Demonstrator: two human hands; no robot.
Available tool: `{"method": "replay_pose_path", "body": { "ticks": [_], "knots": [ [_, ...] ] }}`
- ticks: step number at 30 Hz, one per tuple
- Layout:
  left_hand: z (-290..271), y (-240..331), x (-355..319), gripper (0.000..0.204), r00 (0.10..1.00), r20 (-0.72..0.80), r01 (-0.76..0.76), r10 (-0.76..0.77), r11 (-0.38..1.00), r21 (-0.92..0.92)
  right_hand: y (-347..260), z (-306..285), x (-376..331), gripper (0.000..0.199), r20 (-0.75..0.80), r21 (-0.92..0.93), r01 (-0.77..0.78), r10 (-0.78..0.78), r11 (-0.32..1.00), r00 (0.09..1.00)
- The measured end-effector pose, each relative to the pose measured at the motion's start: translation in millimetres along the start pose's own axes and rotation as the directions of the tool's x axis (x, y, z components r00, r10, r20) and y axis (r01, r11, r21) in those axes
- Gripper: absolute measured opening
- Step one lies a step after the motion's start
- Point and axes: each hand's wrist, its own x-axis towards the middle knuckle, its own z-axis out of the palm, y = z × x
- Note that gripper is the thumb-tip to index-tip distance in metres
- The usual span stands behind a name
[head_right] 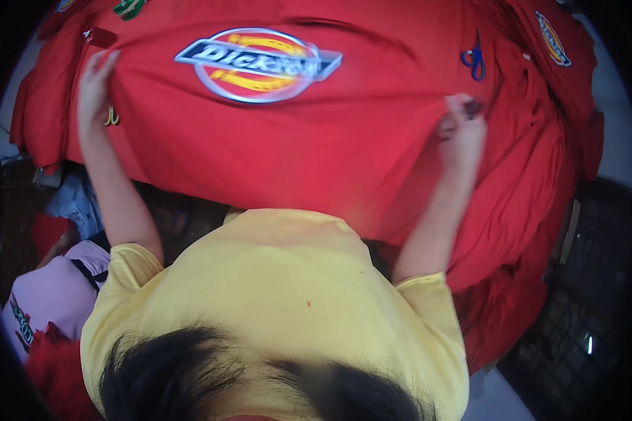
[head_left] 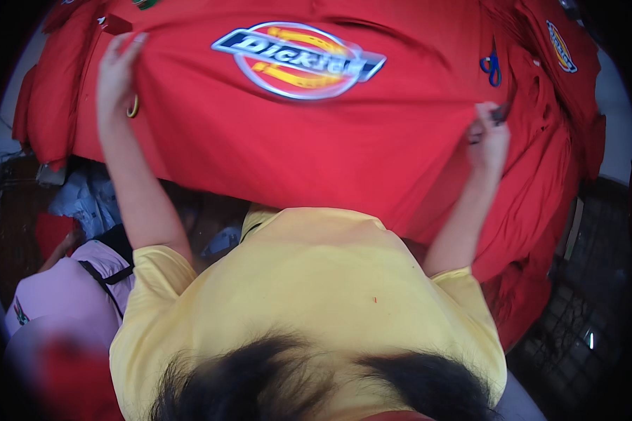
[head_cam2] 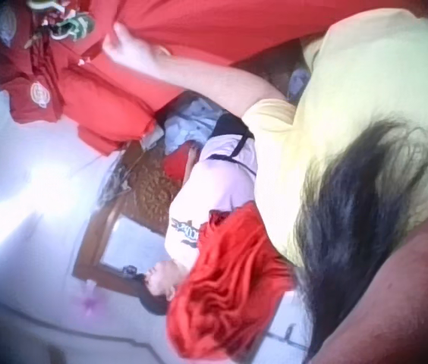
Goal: The person folds red and beige garments on a large table, smooths the fabric by hand, and applies small stickers to the items.
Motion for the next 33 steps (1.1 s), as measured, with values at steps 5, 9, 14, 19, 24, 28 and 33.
{"method": "replay_pose_path", "body": {
  "ticks": [5, 9, 14, 19, 24, 28, 33],
  "knots": [
    [72.1, 86.1, 85.4, 0.043, 0.933, 0.222, -0.309, 0.283, 0.946, 0.095, -84.7, -53.0, 130.2, 0.025, 0.213, 0.092, 0.127, -0.144, 0.988, 0.966],
    [132.3, 118.0, 142.6, 0.032, 0.725, 0.215, -0.679, 0.654, 0.731, 0.065, -115.6, 3.1, 198.7, 0.079, 0.235, 0.118, 0.256, -0.277, 0.959, 0.932],
    [126.6, 25.4, 97.3, 0.075, 0.721, 0.587, -0.688, 0.367, 0.478, 0.546, -20.9, -47.8, 218.7, 0.042, 0.110, -0.818, 0.310, -0.398, 0.484, 0.911],
    [100.2, -80.0, -62.3, 0.074, 0.852, 0.521, -0.473, 0.049, 0.501, 0.725, 51.0, -112.0, 106.4, 0.042, -0.181, -0.983, -0.178, -0.398, 0.044, 0.899],
    [67.6, -84.7, -32.5, 0.066, 0.919, 0.311, -0.382, 0.241, 0.733, 0.563, 27.9, -75.1, 47.1, 0.037, 0.158, -0.963, 0.245, -0.492, 0.116, 0.856],
    [89.5, -84.5, -0.2, 0.060, 0.917, 0.314, -0.398, 0.246, 0.611, 0.685, 30.7, -31.2, -10.9, 0.031, 0.343, -0.786, 0.391, -0.190, 0.479, 0.920],
    [81.5, -114.6, 52.3, 0.029, 0.936, 0.211, -0.321, 0.281, 0.929, 0.185, 64.0, -29.5, -7.6, 0.018, 0.197, -0.758, 0.407, -0.415, 0.510, 0.888]
  ]
}}
